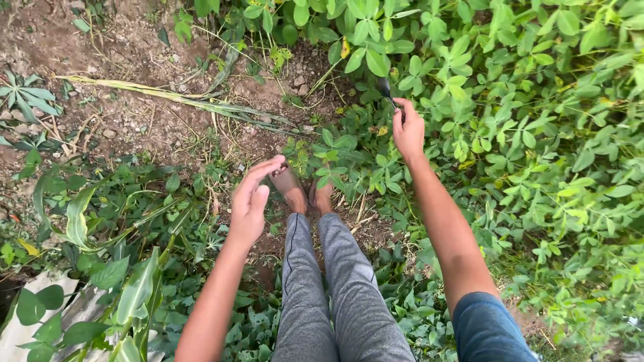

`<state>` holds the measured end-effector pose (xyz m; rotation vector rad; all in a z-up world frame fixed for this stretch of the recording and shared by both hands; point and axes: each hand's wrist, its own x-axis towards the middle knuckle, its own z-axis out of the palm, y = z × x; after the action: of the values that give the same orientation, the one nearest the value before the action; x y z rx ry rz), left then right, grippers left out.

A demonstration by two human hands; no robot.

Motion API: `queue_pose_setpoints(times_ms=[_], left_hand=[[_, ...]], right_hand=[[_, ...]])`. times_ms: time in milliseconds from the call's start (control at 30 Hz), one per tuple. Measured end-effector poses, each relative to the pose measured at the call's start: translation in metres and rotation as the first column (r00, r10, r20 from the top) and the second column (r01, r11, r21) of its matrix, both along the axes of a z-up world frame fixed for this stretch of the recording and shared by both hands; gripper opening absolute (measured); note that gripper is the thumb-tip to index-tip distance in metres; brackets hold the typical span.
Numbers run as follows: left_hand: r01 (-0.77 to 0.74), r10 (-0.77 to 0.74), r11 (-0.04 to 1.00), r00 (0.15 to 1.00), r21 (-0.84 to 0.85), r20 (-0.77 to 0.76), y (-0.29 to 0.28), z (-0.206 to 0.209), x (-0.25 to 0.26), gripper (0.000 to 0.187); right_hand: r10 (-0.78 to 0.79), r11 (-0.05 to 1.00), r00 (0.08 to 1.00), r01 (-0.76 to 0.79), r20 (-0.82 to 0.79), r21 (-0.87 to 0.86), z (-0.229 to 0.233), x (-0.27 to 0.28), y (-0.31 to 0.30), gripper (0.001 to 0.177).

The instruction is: Picking leaves from plants and placing them into a container with liquid.

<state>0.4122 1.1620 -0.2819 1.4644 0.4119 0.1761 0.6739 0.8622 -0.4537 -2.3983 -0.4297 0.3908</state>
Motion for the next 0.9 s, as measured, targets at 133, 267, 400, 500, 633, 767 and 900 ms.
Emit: queue_pose_setpoints(times_ms=[133, 267, 400, 500, 633, 767, 900], left_hand=[[0.026, -0.025, 0.998, 1.000, 0.049, -0.010, -0.001, 0.027, 0.014, 0.049], [0.077, -0.077, 0.996, 0.997, -0.034, 0.002, -0.015, 0.058, 0.018, 0.047], [0.187, -0.192, 0.978, 0.980, -0.091, -0.044, -0.037, 0.100, 0.017, 0.050], [0.288, -0.287, 0.958, 0.957, 0.014, -0.052, -0.046, 0.120, 0.013, 0.053], [0.441, -0.441, 0.898, 0.897, -0.002, 0.034, -0.058, 0.171, 0.027, 0.053], [0.541, -0.541, 0.841, 0.837, 0.020, 0.077, -0.072, 0.232, 0.035, 0.050], [0.692, -0.692, 0.721, 0.718, 0.040, 0.073, -0.083, 0.275, 0.028, 0.049]], right_hand=[[-0.053, 0.997, 0.995, 0.048, 0.086, 0.053, 0.055, -0.019, -0.042, 0.025], [-0.124, 0.990, 0.985, 0.115, 0.116, 0.080, 0.117, -0.033, -0.077, 0.025], [-0.206, 0.974, 0.964, 0.184, 0.170, 0.135, 0.181, -0.045, -0.114, 0.026], [-0.303, 0.950, 0.939, 0.285, 0.163, 0.125, 0.244, -0.057, -0.134, 0.028], [-0.442, 0.885, 0.861, 0.374, 0.249, 0.277, 0.322, -0.090, -0.151, 0.029], [-0.542, 0.823, 0.822, 0.477, 0.176, 0.307, 0.381, -0.144, -0.163, 0.031], [-0.536, 0.831, 0.828, 0.483, 0.164, 0.278, 0.427, -0.213, -0.160, 0.030]])
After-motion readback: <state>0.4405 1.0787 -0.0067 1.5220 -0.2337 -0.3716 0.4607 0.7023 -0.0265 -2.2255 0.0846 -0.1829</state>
